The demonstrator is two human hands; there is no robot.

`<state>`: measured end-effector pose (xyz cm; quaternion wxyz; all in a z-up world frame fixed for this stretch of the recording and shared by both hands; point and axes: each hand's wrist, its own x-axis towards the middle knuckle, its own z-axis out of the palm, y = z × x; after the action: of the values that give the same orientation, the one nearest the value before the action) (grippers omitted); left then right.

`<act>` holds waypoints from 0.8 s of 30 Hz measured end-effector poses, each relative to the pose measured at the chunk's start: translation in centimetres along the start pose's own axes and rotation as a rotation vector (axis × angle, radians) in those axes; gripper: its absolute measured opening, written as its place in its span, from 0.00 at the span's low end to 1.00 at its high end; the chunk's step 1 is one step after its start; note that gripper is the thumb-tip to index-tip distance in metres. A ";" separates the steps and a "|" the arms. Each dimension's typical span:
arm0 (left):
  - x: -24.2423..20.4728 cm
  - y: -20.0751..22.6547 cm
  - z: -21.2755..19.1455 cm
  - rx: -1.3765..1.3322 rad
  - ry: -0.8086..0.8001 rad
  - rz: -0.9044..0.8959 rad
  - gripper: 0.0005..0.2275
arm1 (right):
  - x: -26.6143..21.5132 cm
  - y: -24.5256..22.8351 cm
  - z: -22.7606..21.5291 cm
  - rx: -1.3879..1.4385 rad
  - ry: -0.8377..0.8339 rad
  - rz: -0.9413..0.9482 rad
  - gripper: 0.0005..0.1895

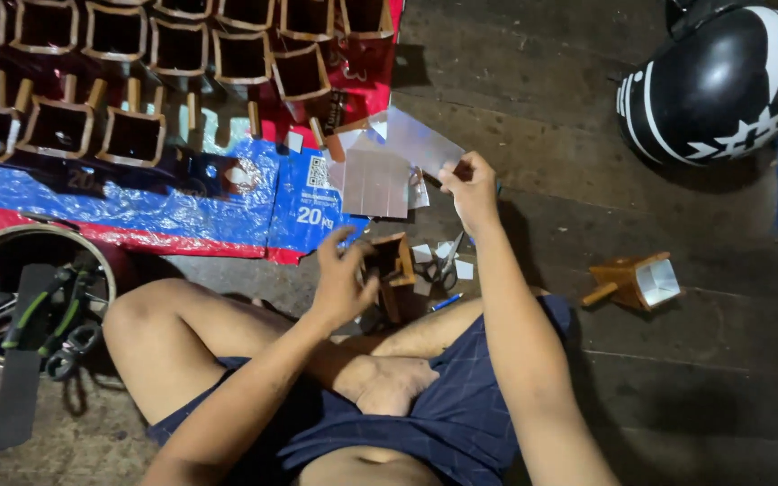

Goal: Marking a pattern on a thin sheet of material and cutting it out with scissors.

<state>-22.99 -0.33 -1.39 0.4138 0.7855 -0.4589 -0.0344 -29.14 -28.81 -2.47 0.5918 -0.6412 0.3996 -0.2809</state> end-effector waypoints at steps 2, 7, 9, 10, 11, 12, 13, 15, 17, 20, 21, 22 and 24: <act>0.7 0.4 -0.2 -0.118 -0.038 -0.107 0.19 | -0.6 0.5 -1.2 -0.016 0.029 -0.018 0.10; 2.4 1.0 -1.3 -0.329 -0.074 -0.223 0.18 | -9.0 -5.4 -1.7 0.134 0.025 -0.033 0.11; 2.1 -0.3 -1.0 -0.296 -0.046 -0.234 0.15 | -12.8 -6.7 -1.2 0.124 -0.052 0.031 0.14; 2.1 -0.8 -1.1 -0.296 -0.049 -0.234 0.15 | -14.2 -5.8 -1.6 0.124 -0.049 0.033 0.14; 2.1 -1.3 -1.3 -0.459 0.000 -0.343 0.15 | -15.5 -4.8 -1.9 0.159 -0.110 0.062 0.13; 2.1 -1.9 -1.3 -0.624 0.044 -0.451 0.15 | -16.9 -3.8 -2.2 0.193 -0.164 0.090 0.13; 2.2 -1.1 -2.0 -0.627 0.036 -0.448 0.15 | -17.8 -2.4 -2.1 0.193 -0.155 0.091 0.13; 2.2 0.8 -3.5 -1.092 -0.110 -0.523 0.28 | -19.9 0.3 -2.0 0.436 -0.293 0.136 0.14; 2.3 1.8 -5.0 -1.047 -0.211 -0.550 0.30 | -20.1 0.5 -1.9 0.408 -0.332 0.148 0.14; 2.6 2.8 -5.9 -0.915 -0.287 -0.588 0.37 | -18.0 -0.1 -4.2 0.252 -0.383 0.188 0.13; 2.7 3.0 -6.1 -0.830 -0.259 -0.598 0.36 | -16.8 -0.5 -5.3 0.123 -0.398 0.214 0.16; 2.5 2.5 -6.0 -0.832 -0.264 -0.599 0.36 | -14.5 0.7 -7.1 0.123 -0.393 0.217 0.16; 2.1 1.6 -5.7 -0.873 -0.184 -0.630 0.34 | -10.0 3.3 -10.8 -0.754 -0.122 0.060 0.13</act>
<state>-20.36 1.25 4.11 0.6292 0.6339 -0.1786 -0.4127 -43.96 -26.09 -3.09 0.3453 -0.8175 0.4573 -0.0581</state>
